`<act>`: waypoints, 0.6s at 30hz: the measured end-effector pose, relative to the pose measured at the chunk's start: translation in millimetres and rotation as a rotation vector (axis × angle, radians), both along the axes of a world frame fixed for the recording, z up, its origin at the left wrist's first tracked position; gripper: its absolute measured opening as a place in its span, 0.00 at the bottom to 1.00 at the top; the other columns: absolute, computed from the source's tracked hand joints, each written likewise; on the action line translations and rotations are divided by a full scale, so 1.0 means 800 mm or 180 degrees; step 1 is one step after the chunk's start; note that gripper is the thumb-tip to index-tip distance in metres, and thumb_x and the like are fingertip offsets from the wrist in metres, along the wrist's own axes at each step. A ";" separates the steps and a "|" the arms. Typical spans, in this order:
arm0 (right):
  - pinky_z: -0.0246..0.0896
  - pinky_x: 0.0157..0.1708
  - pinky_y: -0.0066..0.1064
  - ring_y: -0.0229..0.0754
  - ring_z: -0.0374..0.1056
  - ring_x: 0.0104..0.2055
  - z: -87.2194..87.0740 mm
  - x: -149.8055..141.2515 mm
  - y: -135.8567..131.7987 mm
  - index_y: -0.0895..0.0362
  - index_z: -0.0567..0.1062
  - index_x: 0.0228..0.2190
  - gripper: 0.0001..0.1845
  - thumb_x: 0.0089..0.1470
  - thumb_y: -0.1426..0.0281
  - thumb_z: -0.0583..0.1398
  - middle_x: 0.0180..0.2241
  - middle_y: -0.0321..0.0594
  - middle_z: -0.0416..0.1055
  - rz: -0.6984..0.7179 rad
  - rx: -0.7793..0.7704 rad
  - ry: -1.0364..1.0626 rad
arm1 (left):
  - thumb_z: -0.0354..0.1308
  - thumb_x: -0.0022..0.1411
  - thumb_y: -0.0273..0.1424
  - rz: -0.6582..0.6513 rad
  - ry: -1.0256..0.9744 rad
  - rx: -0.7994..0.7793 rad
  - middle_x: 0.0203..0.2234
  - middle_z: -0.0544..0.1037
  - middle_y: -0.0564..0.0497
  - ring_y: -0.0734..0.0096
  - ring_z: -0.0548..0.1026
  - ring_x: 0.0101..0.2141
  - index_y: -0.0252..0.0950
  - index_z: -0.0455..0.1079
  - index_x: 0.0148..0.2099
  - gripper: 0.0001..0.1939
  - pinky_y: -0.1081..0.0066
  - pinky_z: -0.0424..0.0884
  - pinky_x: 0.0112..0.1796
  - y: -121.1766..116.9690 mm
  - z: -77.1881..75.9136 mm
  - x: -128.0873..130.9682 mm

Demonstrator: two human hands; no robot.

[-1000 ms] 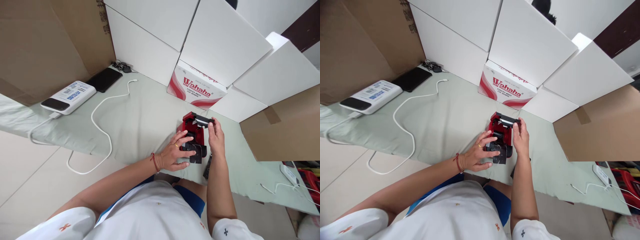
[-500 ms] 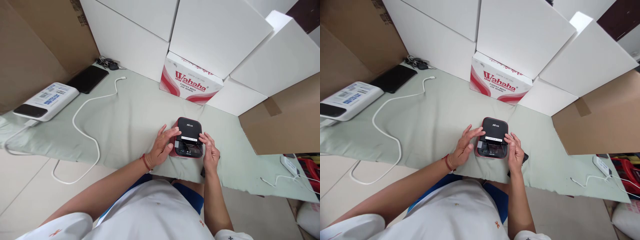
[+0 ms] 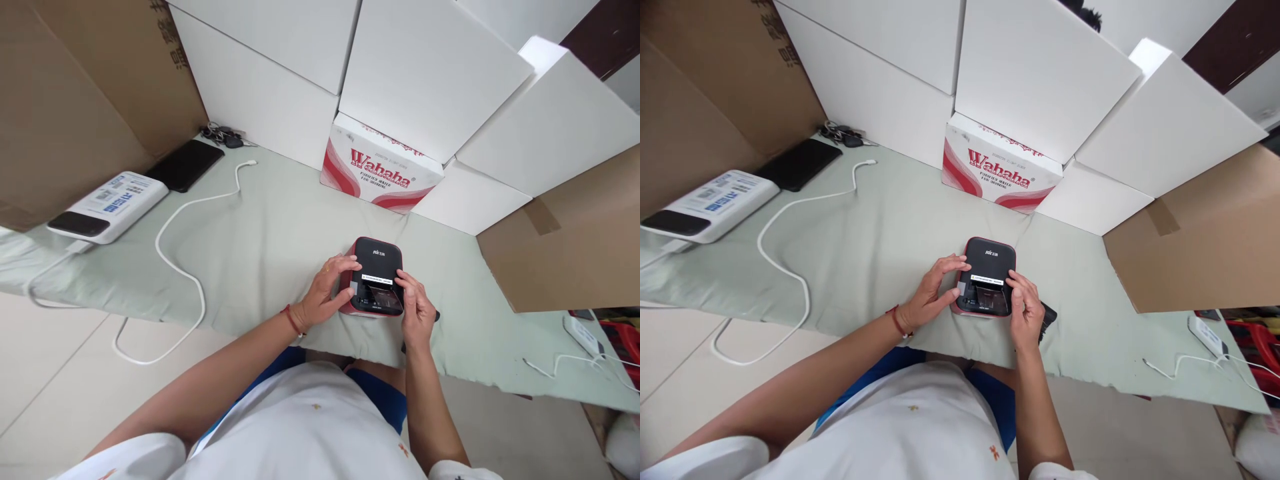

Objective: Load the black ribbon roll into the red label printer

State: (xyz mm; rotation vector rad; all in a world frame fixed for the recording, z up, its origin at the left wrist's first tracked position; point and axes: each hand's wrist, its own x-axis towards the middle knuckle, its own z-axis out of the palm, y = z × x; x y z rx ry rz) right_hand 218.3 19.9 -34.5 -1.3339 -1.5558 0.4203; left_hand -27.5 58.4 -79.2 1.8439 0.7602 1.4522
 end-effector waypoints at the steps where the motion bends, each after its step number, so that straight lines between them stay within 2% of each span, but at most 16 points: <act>1: 0.66 0.68 0.59 0.54 0.76 0.64 0.002 -0.001 -0.007 0.49 0.87 0.49 0.19 0.75 0.58 0.56 0.55 0.46 0.85 0.0025 0.0091 -0.0105 | 0.57 0.78 0.40 -0.0062 -0.0043 -0.0044 0.64 0.79 0.41 0.48 0.71 0.70 0.47 0.68 0.71 0.23 0.43 0.62 0.72 0.000 0.000 0.000; 4: 0.66 0.68 0.63 0.57 0.76 0.64 0.008 -0.004 -0.030 0.47 0.87 0.49 0.19 0.74 0.61 0.56 0.52 0.44 0.86 0.0151 0.0357 -0.0441 | 0.60 0.75 0.43 -0.0188 -0.0245 -0.0388 0.75 0.66 0.42 0.45 0.60 0.77 0.49 0.64 0.75 0.30 0.42 0.55 0.76 0.000 -0.002 0.001; 7: 0.68 0.67 0.64 0.58 0.78 0.62 0.010 -0.007 -0.049 0.45 0.87 0.47 0.17 0.73 0.64 0.57 0.49 0.42 0.88 0.0408 0.0477 -0.0673 | 0.68 0.69 0.49 -0.0392 -0.0666 -0.1115 0.82 0.49 0.46 0.43 0.43 0.82 0.52 0.53 0.81 0.46 0.40 0.43 0.78 0.004 -0.007 0.005; 9: 0.68 0.67 0.64 0.56 0.80 0.60 0.008 -0.009 -0.056 0.45 0.87 0.47 0.16 0.72 0.67 0.58 0.49 0.41 0.88 0.0500 0.0486 -0.0738 | 0.71 0.64 0.50 -0.0639 -0.0968 -0.1572 0.84 0.43 0.48 0.43 0.37 0.82 0.54 0.45 0.83 0.55 0.40 0.39 0.79 0.007 -0.010 0.008; 12: 0.69 0.68 0.64 0.55 0.82 0.58 0.004 -0.009 -0.059 0.45 0.86 0.48 0.15 0.72 0.67 0.58 0.50 0.41 0.87 0.0459 0.0411 -0.0771 | 0.74 0.60 0.48 -0.0876 -0.1262 -0.1950 0.84 0.41 0.49 0.45 0.35 0.83 0.54 0.42 0.83 0.60 0.43 0.37 0.79 0.010 -0.011 0.011; 14: 0.68 0.68 0.64 0.55 0.82 0.58 0.002 -0.009 -0.059 0.45 0.86 0.47 0.15 0.72 0.67 0.59 0.51 0.41 0.87 0.0424 0.0396 -0.0769 | 0.76 0.58 0.46 -0.0963 -0.1376 -0.2076 0.84 0.43 0.49 0.46 0.38 0.83 0.53 0.47 0.82 0.59 0.45 0.38 0.80 0.012 -0.010 0.012; 18: 0.70 0.67 0.61 0.54 0.81 0.59 -0.002 -0.010 -0.058 0.46 0.86 0.49 0.15 0.71 0.70 0.59 0.52 0.41 0.87 0.0449 0.0441 -0.0693 | 0.76 0.57 0.41 -0.1001 -0.1517 -0.2117 0.81 0.55 0.46 0.44 0.48 0.81 0.47 0.58 0.78 0.51 0.45 0.42 0.79 0.017 -0.009 0.014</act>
